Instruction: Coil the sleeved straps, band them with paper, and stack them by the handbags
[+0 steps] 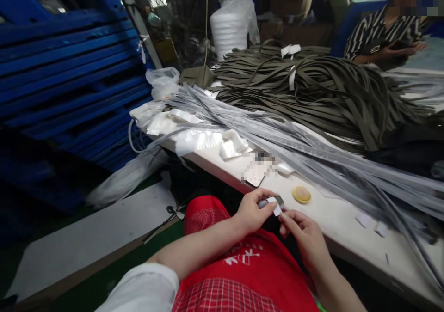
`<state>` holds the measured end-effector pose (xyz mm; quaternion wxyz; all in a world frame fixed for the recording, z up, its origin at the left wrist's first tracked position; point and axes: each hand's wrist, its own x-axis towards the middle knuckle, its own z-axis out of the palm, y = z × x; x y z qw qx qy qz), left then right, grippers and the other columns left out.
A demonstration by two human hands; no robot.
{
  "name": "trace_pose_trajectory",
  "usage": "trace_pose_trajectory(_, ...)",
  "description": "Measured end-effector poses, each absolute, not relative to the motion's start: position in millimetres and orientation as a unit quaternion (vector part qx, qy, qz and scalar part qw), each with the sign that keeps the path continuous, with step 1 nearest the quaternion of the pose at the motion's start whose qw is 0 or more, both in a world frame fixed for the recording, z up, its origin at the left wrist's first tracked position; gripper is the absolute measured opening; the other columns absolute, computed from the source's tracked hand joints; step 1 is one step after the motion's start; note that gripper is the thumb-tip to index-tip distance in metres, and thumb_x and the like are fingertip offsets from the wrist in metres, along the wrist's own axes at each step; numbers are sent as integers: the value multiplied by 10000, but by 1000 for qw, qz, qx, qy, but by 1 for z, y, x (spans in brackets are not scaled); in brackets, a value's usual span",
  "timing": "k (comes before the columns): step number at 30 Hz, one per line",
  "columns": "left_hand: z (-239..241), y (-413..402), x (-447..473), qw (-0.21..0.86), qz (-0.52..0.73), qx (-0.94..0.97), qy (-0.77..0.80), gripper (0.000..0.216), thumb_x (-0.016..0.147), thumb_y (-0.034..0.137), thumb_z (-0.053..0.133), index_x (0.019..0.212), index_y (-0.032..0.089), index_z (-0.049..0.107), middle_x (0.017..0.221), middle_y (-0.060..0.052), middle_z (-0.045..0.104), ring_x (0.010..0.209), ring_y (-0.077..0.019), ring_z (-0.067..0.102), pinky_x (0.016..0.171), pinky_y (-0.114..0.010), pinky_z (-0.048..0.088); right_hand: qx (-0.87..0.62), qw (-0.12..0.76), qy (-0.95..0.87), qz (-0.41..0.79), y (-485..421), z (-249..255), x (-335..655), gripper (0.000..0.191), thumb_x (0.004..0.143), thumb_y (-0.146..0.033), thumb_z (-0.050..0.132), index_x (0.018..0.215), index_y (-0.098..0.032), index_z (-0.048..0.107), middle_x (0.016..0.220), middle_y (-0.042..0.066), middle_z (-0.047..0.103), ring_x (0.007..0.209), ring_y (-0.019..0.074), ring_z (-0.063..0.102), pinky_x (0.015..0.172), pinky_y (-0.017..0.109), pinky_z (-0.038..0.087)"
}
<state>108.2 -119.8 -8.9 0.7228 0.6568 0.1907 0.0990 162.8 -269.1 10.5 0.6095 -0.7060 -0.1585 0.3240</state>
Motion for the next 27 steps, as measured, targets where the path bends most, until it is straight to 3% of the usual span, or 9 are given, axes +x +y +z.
trace_pose_trajectory(8,-4,-114,107,674,99,698,221,303,825,352,638,1027,128,671,918,-75,694,800,-161,619,720,-246,492,-689,614,-111,369,-253,-12,174,463,703,-606,731,645,-160,621,521,19,618,464,120,508,484,243,409)
trace_pose_trajectory(14,6,-115,109,634,151,720,238,278,829,347,625,1014,148,679,894,-74,711,803,-188,645,770,-284,513,-633,658,-124,389,-249,-10,172,435,692,-542,774,841,-143,685,770,74,730,668,169,655,698,310,519)
trace_pose_trajectory(22,-4,-106,102,579,216,766,178,309,788,443,671,1001,226,725,998,-78,734,932,-266,681,870,-331,539,-635,680,-90,355,-226,-10,172,373,637,-493,784,690,-133,703,508,6,619,506,147,609,532,245,468)
trace_pose_trajectory(27,-7,-109,99,560,234,778,163,313,787,478,664,994,253,731,1016,-72,740,927,-272,695,870,-325,551,-615,705,-81,345,-223,-8,168,374,608,-483,801,692,-125,735,510,1,605,445,112,562,504,229,460)
